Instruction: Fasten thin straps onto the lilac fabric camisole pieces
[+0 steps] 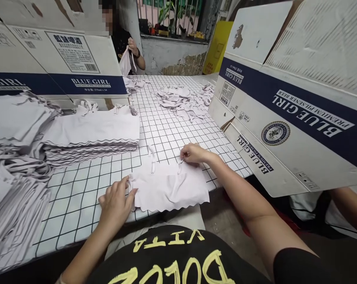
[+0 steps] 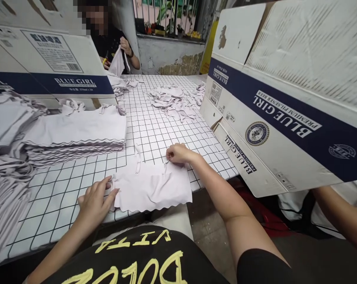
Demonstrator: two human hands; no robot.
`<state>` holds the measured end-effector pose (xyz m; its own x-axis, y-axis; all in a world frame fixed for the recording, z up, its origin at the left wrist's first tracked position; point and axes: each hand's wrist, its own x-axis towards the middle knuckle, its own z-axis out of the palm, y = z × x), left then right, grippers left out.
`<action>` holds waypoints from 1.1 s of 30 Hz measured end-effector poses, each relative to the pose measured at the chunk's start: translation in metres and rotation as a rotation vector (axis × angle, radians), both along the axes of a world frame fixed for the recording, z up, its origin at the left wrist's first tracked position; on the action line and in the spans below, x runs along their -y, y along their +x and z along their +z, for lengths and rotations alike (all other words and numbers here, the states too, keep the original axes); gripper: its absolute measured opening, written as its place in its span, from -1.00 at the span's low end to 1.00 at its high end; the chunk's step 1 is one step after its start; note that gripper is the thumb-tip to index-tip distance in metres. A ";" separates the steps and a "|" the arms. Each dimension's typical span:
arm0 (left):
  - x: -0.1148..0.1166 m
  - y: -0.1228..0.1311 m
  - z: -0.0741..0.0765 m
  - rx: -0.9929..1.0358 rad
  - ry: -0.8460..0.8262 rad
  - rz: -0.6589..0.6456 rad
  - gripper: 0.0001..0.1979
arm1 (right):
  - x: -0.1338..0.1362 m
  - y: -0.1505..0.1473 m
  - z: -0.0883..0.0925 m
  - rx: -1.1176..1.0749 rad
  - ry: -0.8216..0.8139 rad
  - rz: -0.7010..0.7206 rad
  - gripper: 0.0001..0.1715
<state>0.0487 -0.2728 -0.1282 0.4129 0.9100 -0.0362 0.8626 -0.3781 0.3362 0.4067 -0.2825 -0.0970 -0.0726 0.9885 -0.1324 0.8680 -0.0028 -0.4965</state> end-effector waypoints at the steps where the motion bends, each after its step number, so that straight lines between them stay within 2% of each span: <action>1: -0.001 0.001 0.000 -0.016 0.011 -0.005 -0.48 | -0.002 0.001 0.000 0.006 0.034 -0.029 -0.82; 5: 0.000 0.004 0.001 -0.061 0.061 -0.031 -0.48 | -0.001 0.018 -0.005 -0.019 0.259 -0.303 -0.90; 8: 0.001 0.004 0.003 -0.076 0.085 -0.022 -0.47 | 0.018 0.024 -0.007 0.012 0.329 -0.478 -0.88; 10: 0.001 0.003 0.005 -0.098 0.089 0.002 -0.47 | 0.042 0.015 -0.007 0.026 0.282 -0.643 -0.86; 12: 0.000 0.000 0.007 -0.115 0.082 0.004 -0.54 | 0.073 -0.003 -0.005 0.019 0.110 -0.743 -0.77; 14: -0.002 -0.002 0.010 -0.082 0.045 -0.024 -0.65 | 0.103 -0.022 -0.004 0.000 -0.045 -0.724 -0.69; 15: -0.004 -0.004 0.011 -0.034 0.004 -0.021 -0.69 | 0.116 -0.030 -0.004 -0.025 -0.071 -0.708 -0.70; 19: -0.013 -0.011 0.012 0.367 -0.342 0.168 -0.71 | 0.151 -0.041 -0.005 -0.229 0.012 -0.827 -0.78; 22: -0.015 -0.011 0.012 0.622 -0.547 0.251 -0.53 | 0.158 -0.047 -0.010 -0.143 0.027 -0.871 -0.70; 25: -0.012 -0.005 0.015 0.587 -0.495 0.202 -0.34 | 0.154 -0.062 -0.016 0.017 0.066 -0.777 -0.69; 27: -0.010 -0.004 0.016 0.572 -0.459 0.173 -0.34 | 0.153 -0.071 -0.020 0.028 0.127 -0.750 -0.79; 29: -0.010 -0.005 0.016 0.656 -0.535 0.163 -0.37 | 0.154 -0.074 -0.023 -0.043 0.165 -0.798 -0.86; 31: -0.010 -0.008 0.014 0.754 -0.650 0.169 -0.38 | 0.157 -0.072 -0.026 -0.117 0.178 -0.866 -0.86; 33: -0.010 -0.008 0.013 0.764 -0.685 0.181 -0.35 | 0.160 -0.071 -0.027 -0.097 0.185 -0.874 -0.80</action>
<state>0.0404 -0.2630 -0.1155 0.4024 0.8439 -0.3548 0.3547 0.2136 0.9103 0.3361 -0.4423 -0.1242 0.7132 0.7010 0.0020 0.5478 -0.5555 -0.6255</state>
